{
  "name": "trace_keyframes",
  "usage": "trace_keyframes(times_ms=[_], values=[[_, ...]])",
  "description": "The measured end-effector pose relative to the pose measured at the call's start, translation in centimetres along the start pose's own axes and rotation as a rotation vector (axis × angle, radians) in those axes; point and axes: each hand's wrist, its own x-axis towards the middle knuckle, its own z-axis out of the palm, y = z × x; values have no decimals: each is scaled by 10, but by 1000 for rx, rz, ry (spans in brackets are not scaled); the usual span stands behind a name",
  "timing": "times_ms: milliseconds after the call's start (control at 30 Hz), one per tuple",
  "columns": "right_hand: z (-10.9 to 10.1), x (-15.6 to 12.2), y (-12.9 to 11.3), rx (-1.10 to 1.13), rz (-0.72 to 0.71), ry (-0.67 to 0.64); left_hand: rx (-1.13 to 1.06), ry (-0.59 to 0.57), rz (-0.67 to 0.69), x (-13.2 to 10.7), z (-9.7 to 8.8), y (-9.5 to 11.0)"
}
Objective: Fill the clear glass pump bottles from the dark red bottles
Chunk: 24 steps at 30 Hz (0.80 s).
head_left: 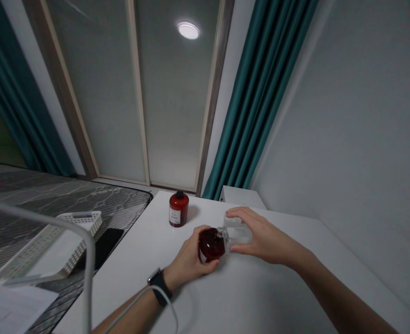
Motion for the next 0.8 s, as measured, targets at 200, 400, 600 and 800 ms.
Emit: trace_keyframes(times_ms=[200,400,600,800], values=[[0,0,1,-4,-5,6,-2,1,3,0,1,-3],[0,-1,1,-1,-13,13,-4,11,5,0,1,-1],[0,0,-1,-18,-14,-3,-15,2,2,-1,1,-3],[0,0,0,-8,-24,9,-12,2,6,0,1,-4]])
